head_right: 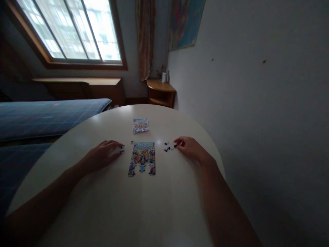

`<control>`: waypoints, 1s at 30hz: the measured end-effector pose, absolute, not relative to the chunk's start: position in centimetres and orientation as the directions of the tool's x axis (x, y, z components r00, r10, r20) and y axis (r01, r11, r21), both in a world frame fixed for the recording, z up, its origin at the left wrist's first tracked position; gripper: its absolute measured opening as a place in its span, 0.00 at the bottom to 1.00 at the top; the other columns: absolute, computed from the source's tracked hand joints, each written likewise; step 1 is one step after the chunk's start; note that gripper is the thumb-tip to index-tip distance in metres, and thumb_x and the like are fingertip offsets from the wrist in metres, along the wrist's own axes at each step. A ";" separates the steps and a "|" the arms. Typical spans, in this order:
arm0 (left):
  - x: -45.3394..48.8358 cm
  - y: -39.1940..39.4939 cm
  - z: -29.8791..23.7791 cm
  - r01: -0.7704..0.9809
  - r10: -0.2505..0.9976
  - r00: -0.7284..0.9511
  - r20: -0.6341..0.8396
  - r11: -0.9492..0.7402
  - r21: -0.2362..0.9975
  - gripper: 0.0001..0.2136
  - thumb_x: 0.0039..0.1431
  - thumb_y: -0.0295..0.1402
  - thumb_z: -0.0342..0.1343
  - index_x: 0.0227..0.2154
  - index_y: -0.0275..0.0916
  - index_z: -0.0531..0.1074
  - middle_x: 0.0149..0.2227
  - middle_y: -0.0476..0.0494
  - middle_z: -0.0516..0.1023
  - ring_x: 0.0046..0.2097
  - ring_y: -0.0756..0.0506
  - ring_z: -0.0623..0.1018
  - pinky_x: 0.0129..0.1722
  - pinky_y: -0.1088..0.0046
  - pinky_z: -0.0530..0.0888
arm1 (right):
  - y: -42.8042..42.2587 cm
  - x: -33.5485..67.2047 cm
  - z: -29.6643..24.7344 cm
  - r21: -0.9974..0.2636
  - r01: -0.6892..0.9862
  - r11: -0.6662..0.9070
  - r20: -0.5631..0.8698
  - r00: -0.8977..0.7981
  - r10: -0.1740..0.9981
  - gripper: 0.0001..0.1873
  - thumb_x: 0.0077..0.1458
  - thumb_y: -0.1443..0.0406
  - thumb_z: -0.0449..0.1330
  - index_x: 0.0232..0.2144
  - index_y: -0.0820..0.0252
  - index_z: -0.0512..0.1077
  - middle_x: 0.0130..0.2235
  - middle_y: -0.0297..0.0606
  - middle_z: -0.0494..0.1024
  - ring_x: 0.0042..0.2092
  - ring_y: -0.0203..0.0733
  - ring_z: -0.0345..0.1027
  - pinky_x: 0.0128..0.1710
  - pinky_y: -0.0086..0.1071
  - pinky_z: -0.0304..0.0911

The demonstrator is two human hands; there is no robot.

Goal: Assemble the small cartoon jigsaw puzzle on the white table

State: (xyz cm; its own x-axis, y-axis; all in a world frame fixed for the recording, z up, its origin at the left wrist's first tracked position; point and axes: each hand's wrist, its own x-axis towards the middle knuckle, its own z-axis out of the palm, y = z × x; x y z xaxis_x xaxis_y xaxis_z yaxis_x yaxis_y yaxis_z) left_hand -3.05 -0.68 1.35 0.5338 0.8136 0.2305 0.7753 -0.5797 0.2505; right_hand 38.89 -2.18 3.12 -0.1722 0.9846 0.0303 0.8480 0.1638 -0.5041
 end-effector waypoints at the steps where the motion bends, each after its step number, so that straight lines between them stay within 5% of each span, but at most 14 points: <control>1: -3.0 -0.6 1.3 0.781 0.821 0.523 0.230 -0.569 0.257 0.18 0.65 0.48 0.49 0.51 0.44 0.72 0.52 0.41 0.76 0.53 0.37 0.74 0.55 0.53 0.72 | -2.1 38.7 3.1 -0.494 0.854 0.164 0.036 -0.169 0.985 0.15 0.56 0.70 0.59 0.45 0.61 0.78 0.41 0.43 0.82 0.37 0.40 0.73 0.40 0.31 0.65; 16: -2.0 -0.8 0.9 0.767 0.816 0.519 0.254 -0.576 0.283 0.16 0.66 0.44 0.49 0.49 0.42 0.73 0.52 0.40 0.76 0.53 0.38 0.74 0.55 0.54 0.72 | -1.1 35.0 2.8 -0.403 0.896 0.190 0.154 -0.138 0.978 0.13 0.56 0.58 0.63 0.40 0.59 0.81 0.41 0.45 0.78 0.40 0.43 0.70 0.42 0.35 0.64; 30: 0.9 -3.1 1.5 0.621 0.669 0.651 0.358 -0.741 0.256 0.14 0.65 0.38 0.54 0.52 0.45 0.69 0.58 0.42 0.71 0.58 0.39 0.70 0.56 0.52 0.72 | 1.2 35.1 4.1 -0.456 0.879 0.137 -0.105 -0.206 0.973 0.15 0.51 0.60 0.65 0.39 0.64 0.80 0.34 0.42 0.78 0.34 0.41 0.70 0.34 0.31 0.62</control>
